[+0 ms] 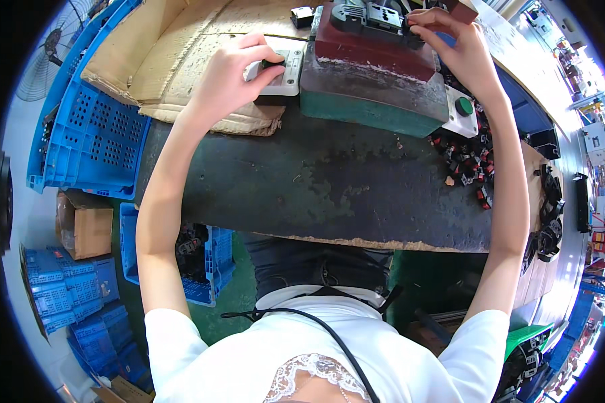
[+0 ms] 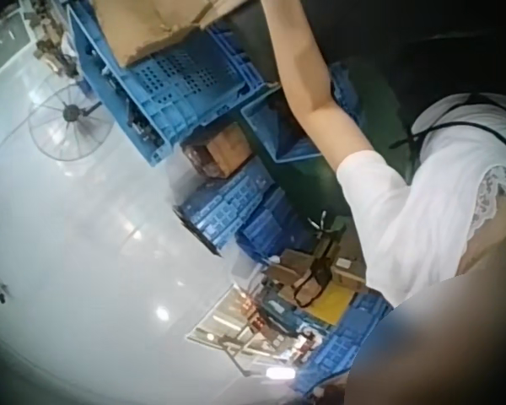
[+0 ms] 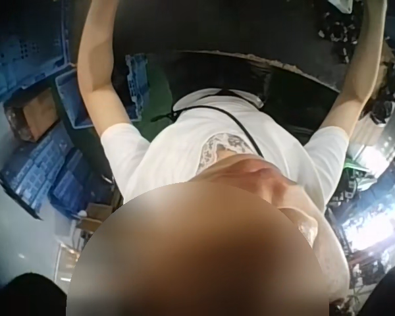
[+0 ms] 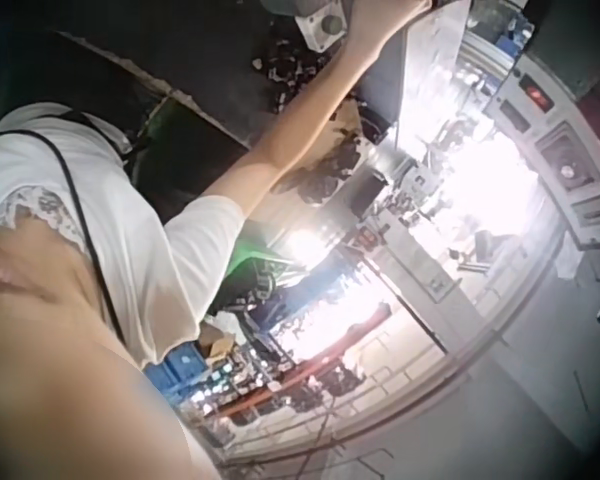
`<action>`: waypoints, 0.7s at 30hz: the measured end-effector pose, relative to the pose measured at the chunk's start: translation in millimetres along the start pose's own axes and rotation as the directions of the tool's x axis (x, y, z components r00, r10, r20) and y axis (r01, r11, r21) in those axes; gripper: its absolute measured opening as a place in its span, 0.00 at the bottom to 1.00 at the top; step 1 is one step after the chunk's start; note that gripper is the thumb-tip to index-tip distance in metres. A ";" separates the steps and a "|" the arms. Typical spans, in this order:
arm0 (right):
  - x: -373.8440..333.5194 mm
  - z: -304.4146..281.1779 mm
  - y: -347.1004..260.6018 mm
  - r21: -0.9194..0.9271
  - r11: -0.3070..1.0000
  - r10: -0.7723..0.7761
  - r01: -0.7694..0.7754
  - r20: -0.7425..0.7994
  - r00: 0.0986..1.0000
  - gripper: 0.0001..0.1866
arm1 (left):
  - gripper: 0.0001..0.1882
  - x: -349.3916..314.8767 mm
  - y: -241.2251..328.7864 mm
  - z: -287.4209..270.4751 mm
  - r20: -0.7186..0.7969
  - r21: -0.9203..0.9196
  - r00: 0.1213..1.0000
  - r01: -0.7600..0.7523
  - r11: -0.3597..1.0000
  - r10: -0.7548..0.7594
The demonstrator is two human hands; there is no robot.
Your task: Assembling and testing electrical power strips at a factory workstation using a mechanical press.
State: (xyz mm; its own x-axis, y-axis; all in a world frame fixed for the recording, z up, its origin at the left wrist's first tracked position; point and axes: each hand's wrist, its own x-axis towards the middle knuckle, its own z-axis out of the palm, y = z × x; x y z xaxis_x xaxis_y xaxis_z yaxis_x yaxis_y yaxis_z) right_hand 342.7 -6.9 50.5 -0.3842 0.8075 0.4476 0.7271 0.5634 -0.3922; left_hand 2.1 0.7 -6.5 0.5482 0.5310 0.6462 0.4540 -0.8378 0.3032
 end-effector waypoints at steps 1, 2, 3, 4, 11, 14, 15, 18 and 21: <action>-0.3 -0.3 -1.6 0.000 1.000 0.001 -0.001 -0.002 1.000 0.11 | 0.06 0.2 -0.2 -0.4 -0.001 0.001 1.000 0.003 1.000 -0.003; 0.2 -0.7 -6.4 -0.030 1.000 0.009 -0.009 0.005 1.000 0.11 | 0.06 0.4 -0.6 -0.7 -0.001 0.001 1.000 0.001 1.000 -0.001; 0.6 -1.4 -9.3 -0.060 0.998 0.017 -0.017 0.012 1.000 0.10 | 0.06 0.6 -1.2 -1.0 -0.004 0.014 1.000 -0.017 1.000 0.017; 0.6 -2.7 -9.6 -0.060 0.998 0.017 -0.016 0.010 1.000 0.10 | 0.06 0.8 -1.4 -1.4 -0.008 0.028 0.999 -0.035 0.999 0.036; -4.9 -4.9 -17.0 -0.131 0.991 0.019 -0.017 0.013 1.000 0.11 | 0.10 0.1 2.7 3.6 -0.072 0.017 0.997 0.002 1.000 -0.001; -15.2 -12.6 -14.3 -0.144 0.989 0.025 -0.029 -0.030 0.999 0.10 | 0.11 0.1 3.4 2.1 -0.039 0.050 0.999 0.016 0.999 -0.014; -20.3 -17.3 -11.6 -0.147 0.989 0.016 -0.025 -0.064 0.998 0.09 | 0.11 0.4 4.4 2.0 -0.036 0.068 0.999 0.022 0.997 -0.020; -44.5 -34.8 -19.8 -0.333 0.943 -0.021 0.024 0.012 1.000 0.07 | 0.10 0.9 9.5 -1.2 0.000 0.112 0.998 0.064 0.992 -0.064; -71.1 -36.2 -23.1 -0.335 0.941 0.074 -0.039 0.092 0.993 0.05 | 0.09 -1.1 6.8 -2.7 0.046 0.140 0.996 0.071 0.988 -0.078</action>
State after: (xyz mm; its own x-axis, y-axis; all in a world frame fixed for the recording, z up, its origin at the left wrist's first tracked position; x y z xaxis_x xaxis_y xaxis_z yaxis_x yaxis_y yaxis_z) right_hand 373.8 -83.7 56.8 -0.3799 0.8595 0.3419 0.8901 0.4402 -0.1177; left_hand 2.7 -5.9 -3.2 0.5427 0.5998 0.5879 0.5856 -0.7720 0.2470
